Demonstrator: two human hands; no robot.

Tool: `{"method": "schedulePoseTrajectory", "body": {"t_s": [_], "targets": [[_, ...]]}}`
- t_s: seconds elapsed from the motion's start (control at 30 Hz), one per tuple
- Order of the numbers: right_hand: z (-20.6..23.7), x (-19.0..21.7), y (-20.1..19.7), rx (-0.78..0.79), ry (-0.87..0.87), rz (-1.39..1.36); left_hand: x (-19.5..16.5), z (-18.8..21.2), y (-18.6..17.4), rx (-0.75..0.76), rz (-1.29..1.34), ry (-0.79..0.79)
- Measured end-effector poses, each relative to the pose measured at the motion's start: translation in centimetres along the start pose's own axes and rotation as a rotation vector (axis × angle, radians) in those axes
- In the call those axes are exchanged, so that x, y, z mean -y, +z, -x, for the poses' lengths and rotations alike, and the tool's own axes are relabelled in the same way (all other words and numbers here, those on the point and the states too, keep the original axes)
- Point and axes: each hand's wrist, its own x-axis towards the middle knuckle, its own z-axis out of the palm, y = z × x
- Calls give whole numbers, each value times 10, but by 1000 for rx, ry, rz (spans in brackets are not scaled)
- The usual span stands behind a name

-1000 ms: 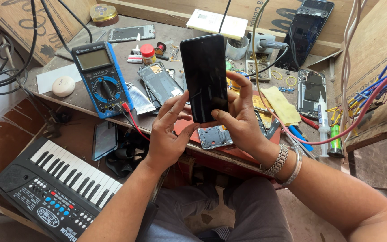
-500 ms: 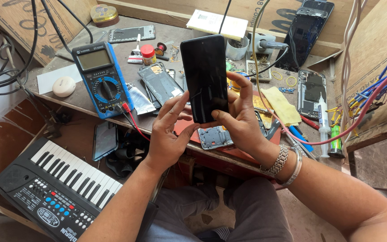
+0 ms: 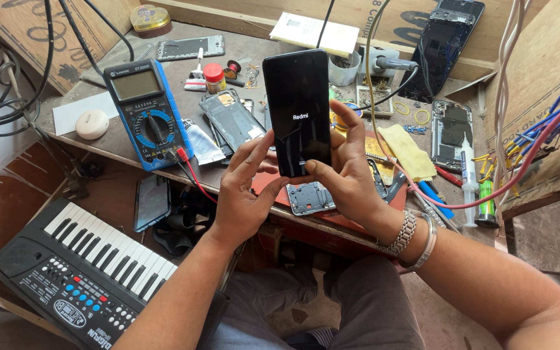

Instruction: The person holds a disassembled smartphone and uses a screwdriver to work on its internal components. They then power the phone on, watch the boot screen, use a blue pry tool around the phone's edge, wipe it with a cloth, and open the back cover to expose the internals.

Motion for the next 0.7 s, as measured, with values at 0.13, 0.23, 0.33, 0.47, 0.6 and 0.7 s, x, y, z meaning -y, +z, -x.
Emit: {"method": "schedulePoseTrajectory", "body": {"t_s": [0.13,0.23,0.33,0.47,0.6,0.7], "targets": [[0,0,1,2,-3,10,0,0,-1,3,-27,4],[-1,0,1,-11,-1,11,1,-1,-1,-3,-35,4],[-2,0,-1,-16,22,2,1,-1,-1,-3,-36,4],[-3,-3,-5,-6,60,-31,1,-1,0,-4,9,-15],[-4,-9,-8,5,84,-104,2,-1,0,-18,92,-38],[-4,-12,-9,34,67,-130,3,-1,-1,-30,105,-55]]}}
